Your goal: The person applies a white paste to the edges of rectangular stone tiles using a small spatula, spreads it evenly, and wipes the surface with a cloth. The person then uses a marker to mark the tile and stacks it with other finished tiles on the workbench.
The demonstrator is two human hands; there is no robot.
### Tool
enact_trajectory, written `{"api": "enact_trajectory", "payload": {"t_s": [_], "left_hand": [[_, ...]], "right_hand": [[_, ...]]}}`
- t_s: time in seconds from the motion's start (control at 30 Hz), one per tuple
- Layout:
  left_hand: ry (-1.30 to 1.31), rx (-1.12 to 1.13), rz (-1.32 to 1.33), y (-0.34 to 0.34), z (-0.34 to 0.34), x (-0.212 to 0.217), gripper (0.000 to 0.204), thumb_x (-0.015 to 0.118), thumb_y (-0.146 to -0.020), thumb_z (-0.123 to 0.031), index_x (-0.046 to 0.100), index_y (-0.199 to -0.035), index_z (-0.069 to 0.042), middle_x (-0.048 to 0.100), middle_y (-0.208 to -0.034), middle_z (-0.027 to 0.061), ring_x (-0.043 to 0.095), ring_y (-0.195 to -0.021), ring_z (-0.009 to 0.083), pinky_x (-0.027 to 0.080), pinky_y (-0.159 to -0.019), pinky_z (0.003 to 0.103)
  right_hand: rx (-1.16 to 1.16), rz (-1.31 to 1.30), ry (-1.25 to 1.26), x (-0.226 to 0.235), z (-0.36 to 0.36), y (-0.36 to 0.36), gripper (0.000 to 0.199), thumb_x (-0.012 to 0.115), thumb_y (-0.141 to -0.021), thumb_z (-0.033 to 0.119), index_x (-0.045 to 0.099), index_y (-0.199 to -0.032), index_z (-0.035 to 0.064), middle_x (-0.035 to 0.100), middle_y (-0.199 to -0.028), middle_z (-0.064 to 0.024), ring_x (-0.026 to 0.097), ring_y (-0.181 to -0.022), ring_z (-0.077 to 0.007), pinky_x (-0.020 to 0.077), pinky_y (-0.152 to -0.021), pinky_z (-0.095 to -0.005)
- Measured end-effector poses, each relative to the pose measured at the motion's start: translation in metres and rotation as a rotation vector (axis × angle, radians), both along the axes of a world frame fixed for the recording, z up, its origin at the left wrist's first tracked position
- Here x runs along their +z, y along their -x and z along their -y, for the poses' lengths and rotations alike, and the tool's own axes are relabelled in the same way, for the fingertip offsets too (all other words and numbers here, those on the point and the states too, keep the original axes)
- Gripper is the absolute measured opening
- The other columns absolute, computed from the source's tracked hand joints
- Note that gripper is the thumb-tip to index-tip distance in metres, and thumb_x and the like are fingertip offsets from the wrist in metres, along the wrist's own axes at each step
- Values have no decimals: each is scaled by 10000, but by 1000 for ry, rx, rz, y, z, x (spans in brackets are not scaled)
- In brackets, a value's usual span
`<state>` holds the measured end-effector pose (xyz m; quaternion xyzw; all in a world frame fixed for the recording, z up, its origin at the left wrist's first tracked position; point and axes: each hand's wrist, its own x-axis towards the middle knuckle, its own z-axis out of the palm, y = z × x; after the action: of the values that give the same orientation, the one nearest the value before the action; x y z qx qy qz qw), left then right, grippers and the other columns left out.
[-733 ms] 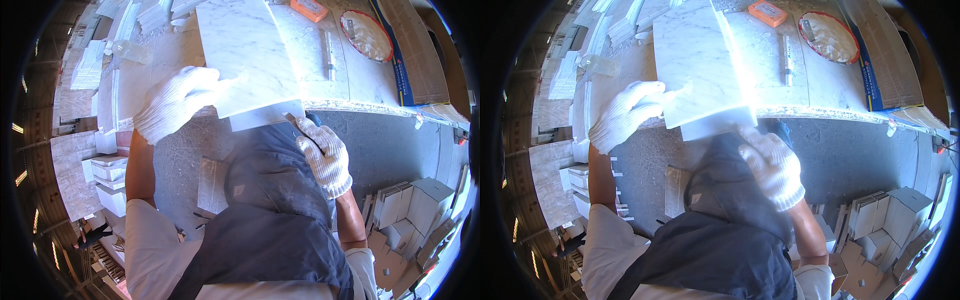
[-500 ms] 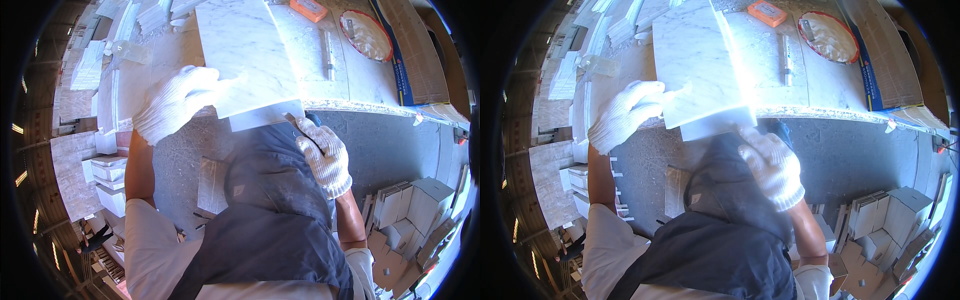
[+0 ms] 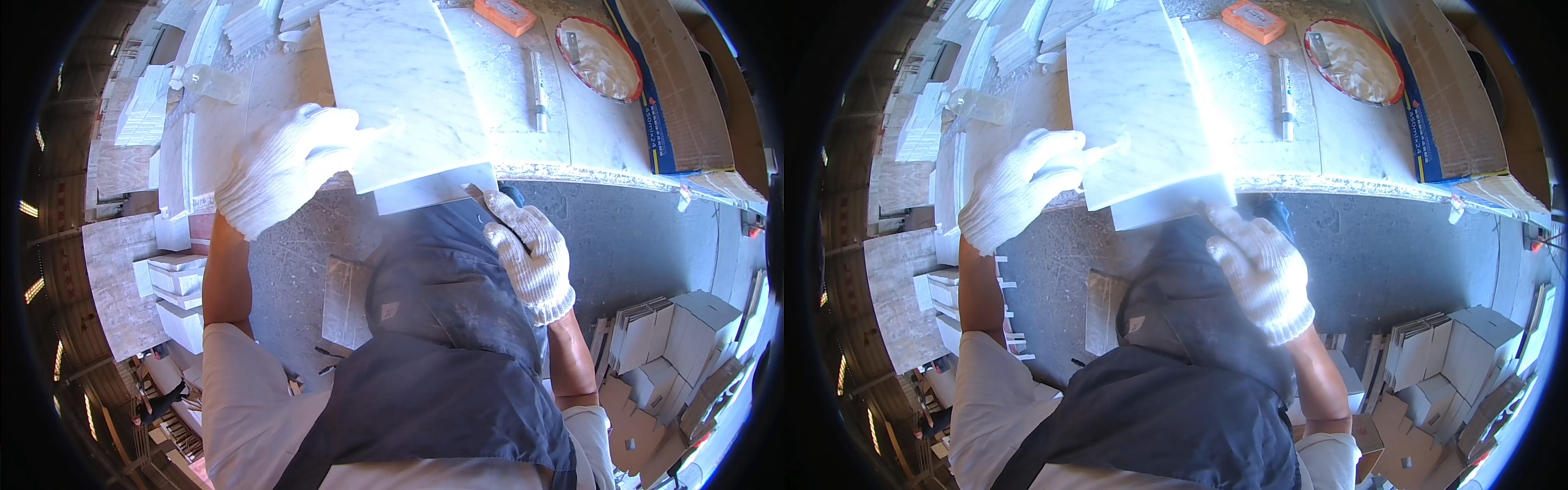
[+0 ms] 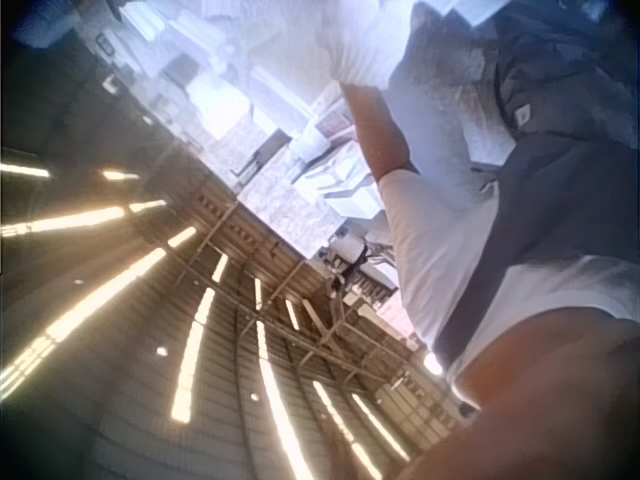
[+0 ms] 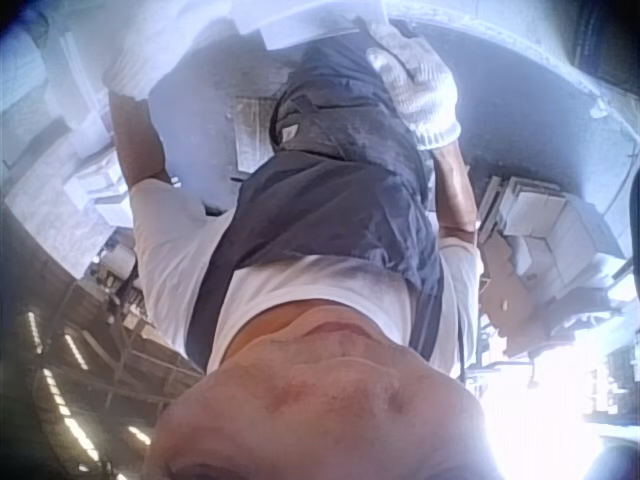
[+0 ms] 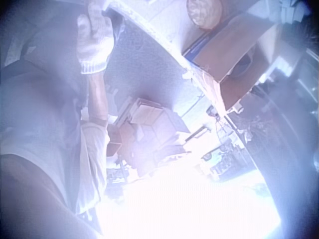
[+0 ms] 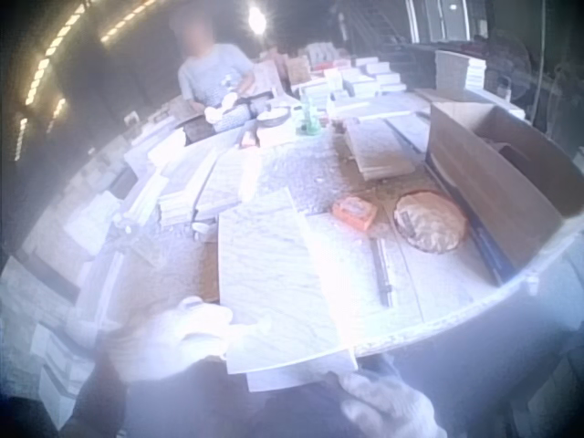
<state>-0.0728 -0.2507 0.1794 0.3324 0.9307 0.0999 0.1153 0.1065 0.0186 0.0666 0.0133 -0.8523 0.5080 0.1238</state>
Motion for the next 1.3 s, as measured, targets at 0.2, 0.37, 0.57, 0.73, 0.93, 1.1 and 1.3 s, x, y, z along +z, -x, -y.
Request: {"api": "enact_trajectory", "payload": {"t_s": [0.2, 0.37, 0.57, 0.73, 0.93, 1.1, 1.3], "left_hand": [[-6, -45, -58, 2, 2, -3, 440, 703, -967, -263, 633, -1352, -63, 671, -1187, 109, 677, -1043, 215, 530, -900, 324], [7, -50, -53, 2, 4, -5, 442, 698, -972, -271, 629, -1353, -57, 666, -1184, 117, 675, -1052, 216, 534, -907, 324], [-117, -32, -71, 0, 2, -7, 353, 697, -957, -260, 673, -1260, -81, 680, -1087, 97, 673, -960, 250, 532, -823, 348], [-57, 45, 62, -1, 2, -3, 420, 706, -966, -220, 631, -1340, -43, 660, -1180, 106, 661, -1063, 209, 516, -923, 320], [-41, 59, 50, -1, 2, -3, 418, 713, -959, -212, 640, -1333, -42, 667, -1161, 115, 659, -1068, 214, 515, -920, 322], [-80, 4, 27, 1, 4, -8, 423, 718, -953, -216, 642, -1330, -40, 660, -1184, 123, 644, -1113, 226, 503, -963, 333], [-145, 58, 118, 3, 4, -12, 385, 684, -967, -217, 652, -1304, -34, 658, -1176, 126, 640, -1096, 235, 506, -940, 324]], "right_hand": [[-61, 66, 28, -2, 2, -1, 333, 766, -877, 119, 738, -1206, 84, 756, -1096, -115, 698, -903, -282, 578, -793, -380], [-64, 62, 19, -3, 1, -1, 338, 769, -873, 121, 738, -1208, 84, 757, -1077, -115, 701, -903, -281, 581, -793, -380], [-77, 75, 10, -1, 2, -1, 332, 774, -867, 122, 744, -1196, 82, 758, -1072, -113, 701, -908, -281, 581, -800, -382], [-66, 73, 15, -2, 2, -1, 325, 773, -870, 124, 745, -1191, 78, 758, -1061, -113, 702, -909, -280, 580, -795, -383], [-72, 70, 4, -2, 3, -1, 319, 773, -874, 124, 746, -1188, 80, 758, -1054, -114, 700, -907, -287, 577, -797, -386], [-72, 110, 9, 1, 3, -1, 324, 771, -873, 121, 742, -1193, 77, 755, -1055, -118, 700, -909, -290, 577, -798, -387], [-68, 100, 14, -1, 2, -1, 319, 770, -873, 114, 739, -1186, 63, 752, -1061, -123, 700, -921, -296, 573, -799, -386]]}}
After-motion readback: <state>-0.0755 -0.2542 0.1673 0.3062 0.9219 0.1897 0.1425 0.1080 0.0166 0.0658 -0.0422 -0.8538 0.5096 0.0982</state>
